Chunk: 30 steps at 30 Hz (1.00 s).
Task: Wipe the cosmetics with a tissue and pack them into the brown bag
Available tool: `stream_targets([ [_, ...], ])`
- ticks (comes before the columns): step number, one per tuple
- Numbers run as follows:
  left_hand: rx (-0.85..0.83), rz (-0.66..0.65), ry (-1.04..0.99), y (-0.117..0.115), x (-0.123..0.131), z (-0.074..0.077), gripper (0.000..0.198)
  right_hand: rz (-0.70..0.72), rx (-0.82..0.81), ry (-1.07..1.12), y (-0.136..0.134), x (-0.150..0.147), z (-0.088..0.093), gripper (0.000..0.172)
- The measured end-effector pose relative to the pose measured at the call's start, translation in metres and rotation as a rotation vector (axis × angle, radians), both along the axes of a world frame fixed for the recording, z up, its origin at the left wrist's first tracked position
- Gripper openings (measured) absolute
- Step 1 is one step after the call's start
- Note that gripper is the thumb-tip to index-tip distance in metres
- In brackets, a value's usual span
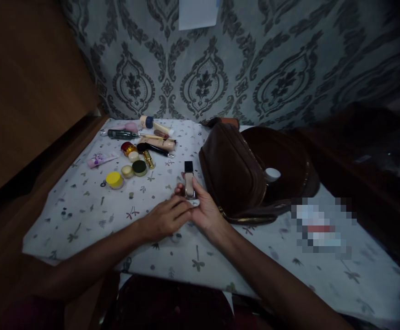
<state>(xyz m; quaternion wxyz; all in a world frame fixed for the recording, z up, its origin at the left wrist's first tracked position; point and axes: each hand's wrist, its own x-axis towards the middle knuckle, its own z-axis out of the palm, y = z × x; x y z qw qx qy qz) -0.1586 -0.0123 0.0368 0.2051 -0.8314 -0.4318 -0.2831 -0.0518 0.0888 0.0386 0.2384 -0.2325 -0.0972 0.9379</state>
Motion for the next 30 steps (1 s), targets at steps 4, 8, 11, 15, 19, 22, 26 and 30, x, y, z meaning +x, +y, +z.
stream_targets([
  [4, -0.049, -0.023, -0.230, 0.002, -0.005, 0.003, 0.015, 0.031, -0.019, -0.012, 0.003, -0.001, 0.004, 0.017],
  [8, -0.077, 0.037, -0.406, 0.004, -0.017, 0.005, 0.019, 0.081, -0.033, -0.017, -0.001, -0.002, 0.002, 0.013],
  [11, -0.109, 0.144, -0.554, 0.005, -0.030, 0.008, 0.021, 0.080, 0.002, -0.010, -0.007, -0.002, -0.002, 0.004],
  [15, -0.133, 0.312, -0.794, 0.010, -0.046, 0.012, 0.014, 0.204, 0.094, -0.012, -0.011, 0.000, -0.002, 0.006],
  [19, -0.235, 0.385, -1.090, 0.015, -0.055, 0.015, 0.021, 0.290, 0.247, 0.003, -0.015, 0.003, 0.001, 0.012],
  [22, -0.442, 0.325, -1.222, 0.017, -0.056, 0.016, 0.036, 0.320, 0.272, 0.015, -0.019, 0.003, 0.003, 0.014],
  [26, -0.593, 0.142, -1.309, 0.015, -0.057, 0.014, 0.061, 0.328, 0.172, 0.008, -0.018, 0.001, 0.005, 0.020],
  [30, -0.660, 0.013, -1.376, 0.016, -0.060, 0.011, 0.055, 0.338, 0.096, 0.021, -0.016, 0.002, 0.004, 0.022],
])
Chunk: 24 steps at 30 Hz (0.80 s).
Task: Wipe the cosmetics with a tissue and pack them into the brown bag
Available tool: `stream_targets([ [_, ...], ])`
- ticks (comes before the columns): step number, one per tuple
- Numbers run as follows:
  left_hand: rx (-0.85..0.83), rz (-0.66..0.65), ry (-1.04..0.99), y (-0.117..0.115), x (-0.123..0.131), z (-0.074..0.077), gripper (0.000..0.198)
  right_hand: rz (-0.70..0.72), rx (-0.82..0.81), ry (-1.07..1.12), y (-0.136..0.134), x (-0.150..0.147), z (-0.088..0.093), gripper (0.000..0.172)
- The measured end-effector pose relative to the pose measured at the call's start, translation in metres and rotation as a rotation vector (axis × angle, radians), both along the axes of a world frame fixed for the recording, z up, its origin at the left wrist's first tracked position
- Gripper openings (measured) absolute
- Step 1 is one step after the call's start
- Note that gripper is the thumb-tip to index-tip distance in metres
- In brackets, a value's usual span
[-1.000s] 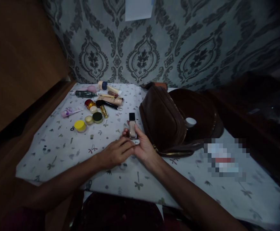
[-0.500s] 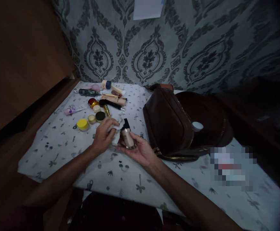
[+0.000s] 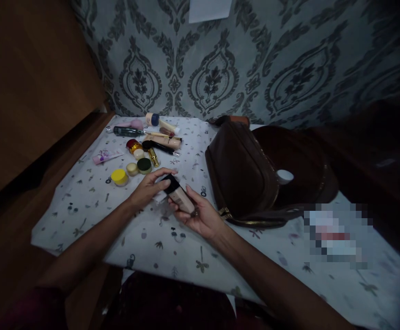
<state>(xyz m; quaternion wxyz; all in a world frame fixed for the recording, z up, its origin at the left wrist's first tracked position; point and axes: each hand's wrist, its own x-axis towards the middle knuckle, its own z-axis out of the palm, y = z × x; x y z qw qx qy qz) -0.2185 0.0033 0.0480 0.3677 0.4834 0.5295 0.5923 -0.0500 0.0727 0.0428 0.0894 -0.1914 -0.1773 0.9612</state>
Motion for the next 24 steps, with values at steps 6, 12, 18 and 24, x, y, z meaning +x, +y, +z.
stream_targets([
  [6, -0.087, 0.065, -0.082, 0.003, 0.004, 0.001, 0.047, 0.021, 0.055, 0.041, 0.000, 0.002, 0.000, 0.014],
  [12, -0.070, 0.100, -0.006, 0.001, 0.006, 0.001, 0.041, 0.079, 0.024, 0.096, 0.002, 0.001, -0.002, 0.018],
  [18, -0.062, 0.113, -0.014, 0.001, 0.007, -0.001, 0.039, 0.131, -0.022, 0.134, 0.003, 0.003, -0.002, 0.019],
  [24, -0.065, 0.146, -0.044, 0.004, 0.012, -0.001, 0.043, 0.131, -0.030, 0.104, 0.002, 0.003, -0.001, 0.024],
])
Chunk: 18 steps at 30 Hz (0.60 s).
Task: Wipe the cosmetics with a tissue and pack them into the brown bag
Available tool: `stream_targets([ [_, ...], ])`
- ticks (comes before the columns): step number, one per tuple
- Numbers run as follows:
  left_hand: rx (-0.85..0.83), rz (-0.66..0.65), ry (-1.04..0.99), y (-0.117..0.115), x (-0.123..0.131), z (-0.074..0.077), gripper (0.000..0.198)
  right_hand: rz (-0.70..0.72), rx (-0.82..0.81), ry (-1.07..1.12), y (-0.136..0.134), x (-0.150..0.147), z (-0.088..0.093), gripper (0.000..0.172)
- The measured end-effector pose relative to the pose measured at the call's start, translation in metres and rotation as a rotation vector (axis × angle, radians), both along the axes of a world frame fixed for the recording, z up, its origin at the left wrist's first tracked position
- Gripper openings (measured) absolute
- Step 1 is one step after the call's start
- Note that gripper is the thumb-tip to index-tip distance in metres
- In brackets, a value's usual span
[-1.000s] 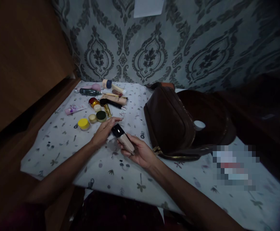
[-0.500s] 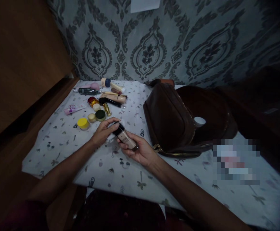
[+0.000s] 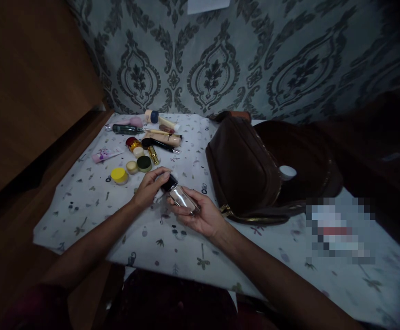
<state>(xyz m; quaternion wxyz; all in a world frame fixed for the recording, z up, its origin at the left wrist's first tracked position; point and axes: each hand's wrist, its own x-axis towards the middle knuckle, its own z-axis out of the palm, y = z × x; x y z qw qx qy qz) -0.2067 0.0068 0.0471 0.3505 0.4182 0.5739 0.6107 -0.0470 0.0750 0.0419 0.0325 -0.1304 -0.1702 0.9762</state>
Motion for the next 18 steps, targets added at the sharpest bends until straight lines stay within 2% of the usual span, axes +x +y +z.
stream_targets([
  [6, -0.022, 0.012, -0.048, 0.0013, 0.0038, 0.0022, 0.044, -0.009, -0.006, 0.015, -0.0005, -0.0006, -0.0006, 0.022],
  [10, -0.025, 0.031, 0.005, 0.0018, 0.0027, 0.0013, 0.044, -0.010, 0.003, 0.000, 0.0004, -0.0005, -0.0006, 0.023],
  [15, 0.064, 0.001, 0.273, -0.0005, 0.0031, -0.0024, 0.043, 0.003, 0.004, -0.025, 0.0012, -0.0018, -0.0022, 0.038],
  [18, 0.116, 0.031, 0.466, -0.0037, 0.0061, -0.0049, 0.041, -0.003, 0.003, 0.001, 0.0001, -0.0025, -0.0045, 0.046],
])
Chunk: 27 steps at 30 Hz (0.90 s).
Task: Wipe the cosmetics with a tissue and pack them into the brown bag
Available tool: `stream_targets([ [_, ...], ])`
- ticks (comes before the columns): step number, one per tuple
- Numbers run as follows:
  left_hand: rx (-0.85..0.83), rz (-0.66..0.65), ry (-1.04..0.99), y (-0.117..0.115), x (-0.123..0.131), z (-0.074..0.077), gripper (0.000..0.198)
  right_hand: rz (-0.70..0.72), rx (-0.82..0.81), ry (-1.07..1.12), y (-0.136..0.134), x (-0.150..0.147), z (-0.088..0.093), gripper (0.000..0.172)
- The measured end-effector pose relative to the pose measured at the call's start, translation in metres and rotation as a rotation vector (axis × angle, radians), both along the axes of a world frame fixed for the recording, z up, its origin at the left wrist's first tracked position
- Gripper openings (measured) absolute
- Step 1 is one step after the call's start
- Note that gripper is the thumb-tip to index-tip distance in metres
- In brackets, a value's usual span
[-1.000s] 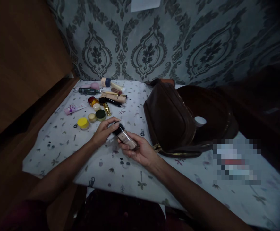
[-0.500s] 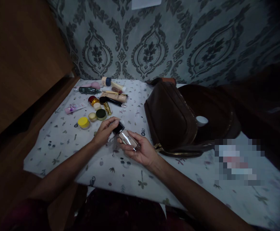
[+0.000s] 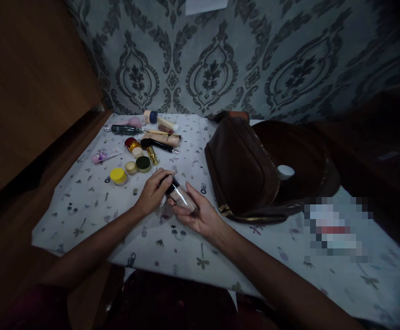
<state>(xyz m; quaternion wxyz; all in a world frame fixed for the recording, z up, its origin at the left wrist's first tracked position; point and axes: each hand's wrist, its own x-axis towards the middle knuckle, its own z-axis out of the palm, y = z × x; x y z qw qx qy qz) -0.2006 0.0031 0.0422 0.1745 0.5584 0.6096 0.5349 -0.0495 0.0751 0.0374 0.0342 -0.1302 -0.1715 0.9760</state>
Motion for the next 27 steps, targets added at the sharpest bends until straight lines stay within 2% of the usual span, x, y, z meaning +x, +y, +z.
stream_targets([
  [3, 0.029, 0.022, 0.105, -0.003, 0.002, 0.000, 0.043, -0.011, 0.009, 0.010, -0.001, 0.000, -0.002, 0.046],
  [6, 0.031, 0.016, 0.103, -0.003, 0.002, 0.004, 0.052, -0.026, 0.026, -0.037, -0.002, -0.002, -0.003, 0.046],
  [10, -0.002, 0.089, -0.074, -0.001, 0.002, 0.008, 0.061, -0.128, 0.112, -0.130, -0.003, -0.005, -0.002, 0.046],
  [14, -0.014, 0.250, -0.304, 0.003, -0.004, 0.004, 0.054, -0.270, 0.172, -0.165, -0.003, -0.006, 0.000, 0.041],
  [16, -0.044, 0.269, -0.374, 0.005, -0.008, 0.001, 0.050, -0.318, 0.182, -0.171, 0.000, -0.006, 0.002, 0.037],
  [18, -0.129, 0.155, -0.396, 0.004, -0.010, -0.001, 0.050, -0.379, 0.193, -0.168, 0.004, -0.006, 0.004, 0.034],
  [21, -0.298, -0.223, -0.342, 0.002, -0.003, -0.001, 0.048, -0.495, 0.252, -0.135, 0.007, -0.006, 0.005, 0.034],
  [23, -0.360, -0.384, -0.284, 0.000, 0.005, -0.001, 0.040, -0.551, 0.313, -0.120, 0.007, -0.006, 0.005, 0.040],
  [24, -0.370, -0.411, -0.264, 0.000, 0.009, -0.001, 0.035, -0.573, 0.345, -0.117, 0.006, -0.007, 0.004, 0.044],
  [27, -0.358, -0.385, -0.278, 0.000, 0.014, -0.003, 0.031, -0.604, 0.437, -0.102, 0.001, -0.007, 0.003, 0.052],
])
